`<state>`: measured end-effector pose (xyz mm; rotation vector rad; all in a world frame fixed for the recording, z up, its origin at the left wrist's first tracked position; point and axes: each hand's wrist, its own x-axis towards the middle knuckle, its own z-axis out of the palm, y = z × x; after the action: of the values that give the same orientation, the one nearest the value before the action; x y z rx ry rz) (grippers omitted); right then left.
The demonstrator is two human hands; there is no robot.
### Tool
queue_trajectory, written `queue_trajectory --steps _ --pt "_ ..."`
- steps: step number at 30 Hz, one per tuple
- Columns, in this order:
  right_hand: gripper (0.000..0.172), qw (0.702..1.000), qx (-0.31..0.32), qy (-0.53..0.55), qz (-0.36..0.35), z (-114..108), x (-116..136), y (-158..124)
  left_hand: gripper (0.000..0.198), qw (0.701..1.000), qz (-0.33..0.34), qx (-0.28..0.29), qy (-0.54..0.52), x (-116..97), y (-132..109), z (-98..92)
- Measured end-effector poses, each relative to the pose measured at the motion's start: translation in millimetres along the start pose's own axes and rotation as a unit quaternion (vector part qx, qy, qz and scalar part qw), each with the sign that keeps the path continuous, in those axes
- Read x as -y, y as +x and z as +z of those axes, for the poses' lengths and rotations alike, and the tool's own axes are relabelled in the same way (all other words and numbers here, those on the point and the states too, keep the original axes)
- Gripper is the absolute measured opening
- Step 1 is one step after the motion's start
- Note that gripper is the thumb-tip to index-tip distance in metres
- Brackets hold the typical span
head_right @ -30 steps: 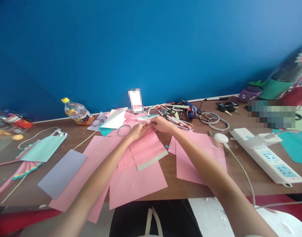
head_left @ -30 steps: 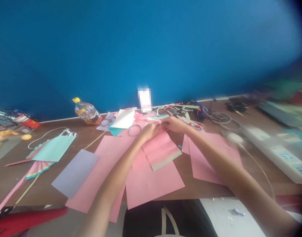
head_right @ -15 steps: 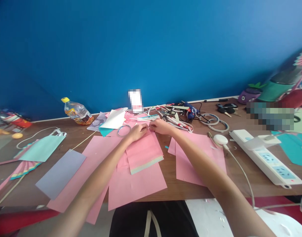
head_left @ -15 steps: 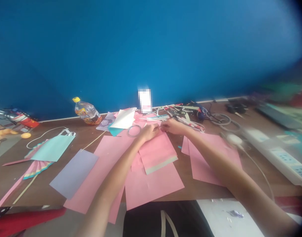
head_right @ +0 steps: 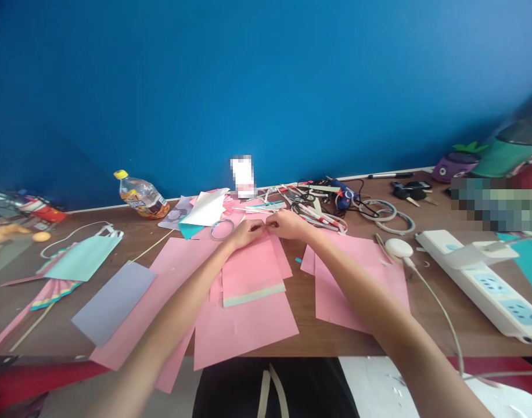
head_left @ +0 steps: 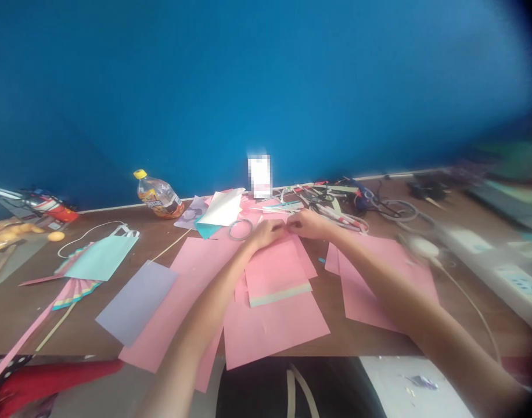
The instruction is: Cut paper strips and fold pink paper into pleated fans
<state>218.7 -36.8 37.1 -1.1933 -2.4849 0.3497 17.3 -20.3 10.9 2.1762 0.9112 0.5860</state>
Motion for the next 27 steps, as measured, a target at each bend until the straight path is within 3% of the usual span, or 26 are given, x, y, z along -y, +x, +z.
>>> queue_trajectory --steps 6,15,24,27 --pt "0.025 0.998 -0.046 -0.022 -0.044 1.0 8.0 0.3 0.021 0.994 0.002 -0.014 -0.109 6.3 2.8 -4.9" --pt "0.020 0.998 -0.045 0.017 -0.035 -11.8 14.4 -2.3 0.021 0.989 -0.025 -0.069 -0.131 5.5 3.4 -7.5" --pt "0.026 0.998 -0.008 0.021 0.059 -25.8 -7.5 -8.1 0.037 0.985 -0.021 -0.103 -0.140 0.9 0.8 -6.8" --pt "0.028 0.992 -0.065 0.014 0.104 -33.4 -14.7 -9.6 0.039 0.987 -0.021 -0.097 -0.129 2.3 1.6 -5.2"
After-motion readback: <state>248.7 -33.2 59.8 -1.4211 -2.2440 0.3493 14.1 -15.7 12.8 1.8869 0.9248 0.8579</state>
